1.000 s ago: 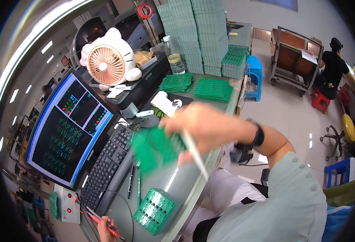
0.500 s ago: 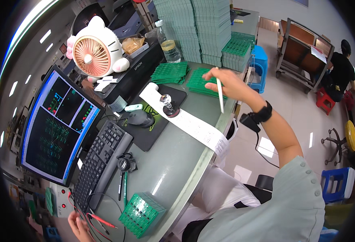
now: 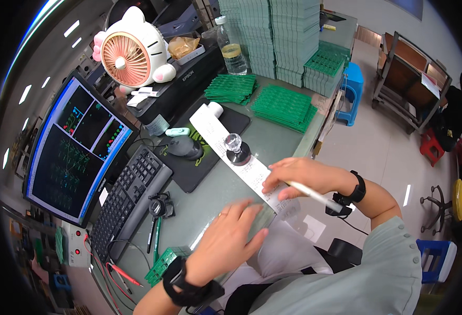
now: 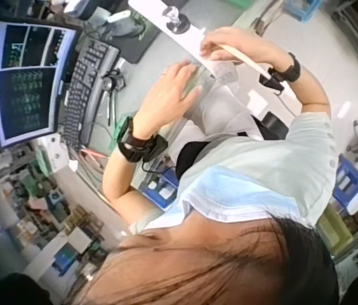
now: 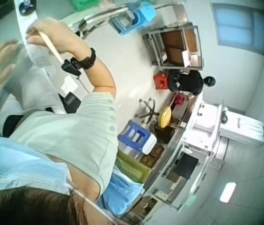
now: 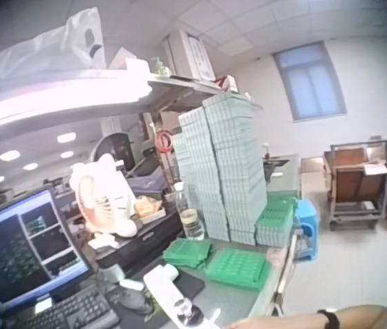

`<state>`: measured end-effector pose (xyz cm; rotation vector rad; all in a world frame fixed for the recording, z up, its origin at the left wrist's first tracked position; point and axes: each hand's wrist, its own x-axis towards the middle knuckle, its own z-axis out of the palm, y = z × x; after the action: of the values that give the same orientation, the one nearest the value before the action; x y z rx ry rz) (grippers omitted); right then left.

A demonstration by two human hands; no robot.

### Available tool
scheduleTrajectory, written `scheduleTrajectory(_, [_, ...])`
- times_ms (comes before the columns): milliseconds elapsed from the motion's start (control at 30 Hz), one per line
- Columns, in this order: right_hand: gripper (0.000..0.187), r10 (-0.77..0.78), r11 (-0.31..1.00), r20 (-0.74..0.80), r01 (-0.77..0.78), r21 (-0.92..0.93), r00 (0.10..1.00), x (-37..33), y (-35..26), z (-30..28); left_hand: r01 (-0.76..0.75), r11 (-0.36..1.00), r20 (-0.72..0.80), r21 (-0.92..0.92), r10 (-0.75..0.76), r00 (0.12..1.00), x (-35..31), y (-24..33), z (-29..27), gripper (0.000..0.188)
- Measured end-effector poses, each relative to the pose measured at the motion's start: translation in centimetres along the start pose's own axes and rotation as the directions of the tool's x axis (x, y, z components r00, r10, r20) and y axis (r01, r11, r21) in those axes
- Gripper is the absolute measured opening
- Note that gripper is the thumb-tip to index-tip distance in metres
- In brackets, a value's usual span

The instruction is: Testing individual circuit boards using multimeter probes and documenting the results on a paper log.

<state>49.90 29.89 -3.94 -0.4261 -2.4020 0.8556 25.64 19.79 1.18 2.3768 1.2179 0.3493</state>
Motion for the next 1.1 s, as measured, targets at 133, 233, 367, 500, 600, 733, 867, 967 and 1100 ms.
scheduleTrajectory(133, [0.029, -0.092, 0.988, -0.078, 0.101, 0.121, 0.993, 1.4, 1.3, -1.7, -0.014, 0.972, -0.092, 0.233, 0.036, 0.995, 2.5, -0.9, 1.1, 0.053])
scheduleTrajectory(233, [0.025, 0.262, 0.936, 0.058, -0.269, 0.227, 0.963, 2.4, 1.7, -2.1, 0.016, 0.952, -0.002, 0.305, -0.016, 1.000, 2.7, -1.3, 1.2, 0.057])
scheduleTrajectory(367, [0.019, 0.159, 0.953, 0.062, -0.170, 0.250, 0.985, 3.4, 3.9, -1.3, 0.023, 0.941, 0.043, 0.338, -0.040, 0.998, 2.8, -1.9, 1.5, 0.059])
scheduleTrajectory(500, [0.020, 0.266, 0.917, 0.175, -0.305, 0.258, 0.948, 4.1, 3.9, -1.8, 0.019, 0.940, 0.038, 0.340, -0.033, 0.999, 2.9, -2.0, 1.3, 0.060])
scheduleTrajectory(600, [0.020, 0.198, 0.950, 0.138, -0.224, 0.216, 0.971, 4.4, 4.1, -2.0, 0.010, 0.937, 0.031, 0.350, -0.023, 0.999, 2.9, -1.8, 1.0, 0.061])
scheduleTrajectory(733, [0.020, 0.176, 0.959, 0.132, -0.200, 0.201, 0.976, 4.6, 4.9, -1.8, 0.004, 0.936, 0.022, 0.351, -0.012, 1.000, 3.1, -2.1, 1.2, 0.062])
scheduleTrajectory(867, [0.018, 0.184, 0.960, 0.135, -0.207, 0.186, 0.974, 4.4, 4.9, -2.4, 0.003, 0.938, 0.016, 0.347, -0.010, 1.000, 3.1, -2.0, 1.2, 0.062])
scheduleTrajectory(967, [0.015, 0.196, 0.974, 0.074, -0.202, 0.100, 0.978, 4.5, 4.6, -3.2, -0.003, 0.937, 0.003, 0.349, 0.002, 1.000, 2.8, -1.9, 1.2, 0.062])
scheduleTrajectory(1100, [0.023, 0.431, 0.884, -0.129, -0.389, 0.260, 0.893, 5.7, 1.8, -5.1, -0.012, 0.936, -0.025, 0.352, 0.023, 0.999, 2.7, -2.2, 1.4, 0.060])
